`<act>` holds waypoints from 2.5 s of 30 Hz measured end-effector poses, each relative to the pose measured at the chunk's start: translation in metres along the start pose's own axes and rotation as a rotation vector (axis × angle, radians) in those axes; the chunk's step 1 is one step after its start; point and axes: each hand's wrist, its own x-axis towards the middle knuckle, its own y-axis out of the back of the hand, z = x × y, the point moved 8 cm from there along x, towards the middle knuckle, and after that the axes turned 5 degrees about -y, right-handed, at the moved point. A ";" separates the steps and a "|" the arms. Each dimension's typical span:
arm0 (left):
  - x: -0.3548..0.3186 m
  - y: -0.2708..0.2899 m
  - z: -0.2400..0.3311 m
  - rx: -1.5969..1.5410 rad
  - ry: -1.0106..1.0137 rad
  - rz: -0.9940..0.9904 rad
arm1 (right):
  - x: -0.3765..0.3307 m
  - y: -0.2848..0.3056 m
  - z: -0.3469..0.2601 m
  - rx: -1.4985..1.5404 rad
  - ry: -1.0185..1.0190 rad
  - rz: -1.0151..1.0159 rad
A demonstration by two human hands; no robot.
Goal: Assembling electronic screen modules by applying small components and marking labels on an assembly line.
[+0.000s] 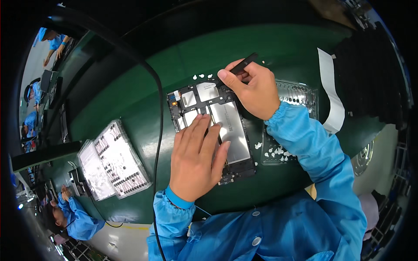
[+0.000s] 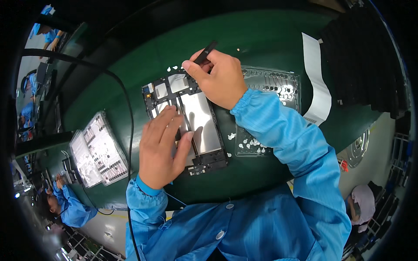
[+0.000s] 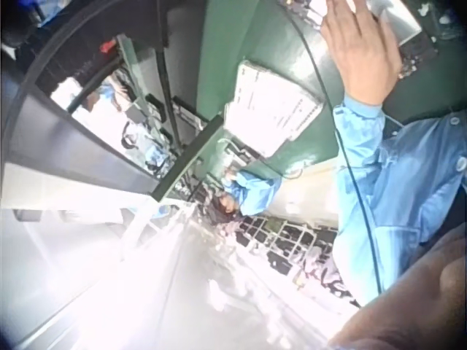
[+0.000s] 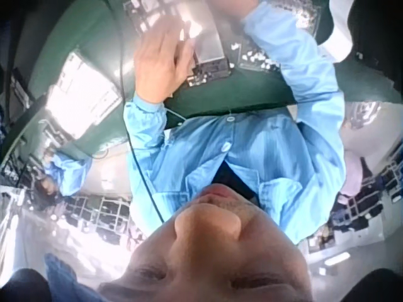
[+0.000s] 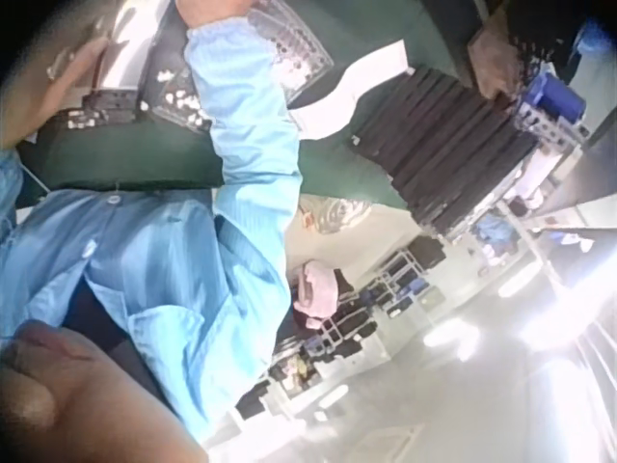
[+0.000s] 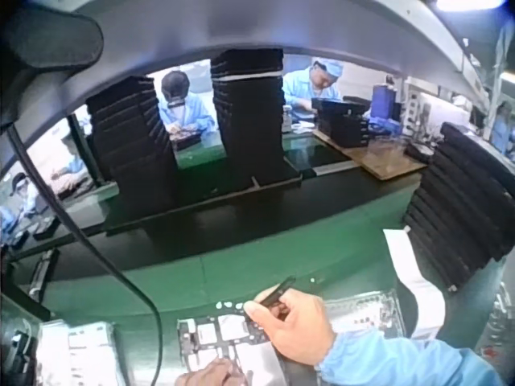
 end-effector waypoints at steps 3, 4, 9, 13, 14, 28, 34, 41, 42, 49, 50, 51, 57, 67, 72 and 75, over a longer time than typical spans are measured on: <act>0.006 -0.004 -0.006 0.040 0.002 -0.012 | 0.000 -0.002 0.001 -0.028 -0.006 0.016; 0.009 -0.006 -0.008 0.089 0.002 -0.027 | -0.001 -0.001 0.001 -0.031 -0.009 0.018; 0.022 -0.016 -0.009 0.140 -0.009 -0.041 | -0.003 0.000 -0.002 -0.067 0.059 0.061; 0.029 -0.025 -0.006 0.181 -0.037 -0.054 | -0.008 0.001 -0.009 -0.053 0.184 0.126; 0.030 -0.026 -0.007 0.181 -0.037 -0.056 | -0.009 0.000 -0.008 -0.055 0.163 0.110; 0.040 -0.036 -0.011 0.230 -0.081 -0.048 | -0.005 0.000 -0.011 -0.097 0.178 0.098; 0.040 -0.039 -0.013 0.252 -0.067 -0.055 | -0.006 -0.001 -0.011 -0.106 0.190 0.098; 0.045 -0.043 -0.009 0.334 -0.096 -0.071 | -0.006 -0.003 -0.009 -0.170 0.195 0.079; 0.047 -0.044 -0.007 0.350 -0.098 -0.071 | -0.006 -0.004 -0.011 -0.205 0.233 0.063; 0.050 -0.049 -0.001 0.355 -0.094 -0.063 | -0.018 0.055 -0.065 -0.061 0.447 0.250; 0.049 -0.047 -0.004 0.332 -0.082 -0.066 | -0.027 0.067 -0.074 -0.075 0.447 0.260; 0.049 -0.044 -0.005 0.337 -0.087 -0.040 | -0.036 0.083 -0.081 -0.047 0.410 0.226; 0.045 -0.040 -0.005 0.348 -0.051 -0.037 | -0.122 0.201 -0.064 -0.008 0.138 0.273; 0.030 -0.091 0.118 -0.030 -0.286 -0.064 | -0.100 0.197 0.014 -0.464 -0.072 0.058; 0.020 -0.114 0.127 0.046 -0.307 -0.094 | -0.089 0.180 0.027 -0.927 -0.070 -0.030; 0.019 -0.108 0.128 0.002 -0.292 -0.088 | -0.083 0.176 0.029 -0.988 -0.037 -0.028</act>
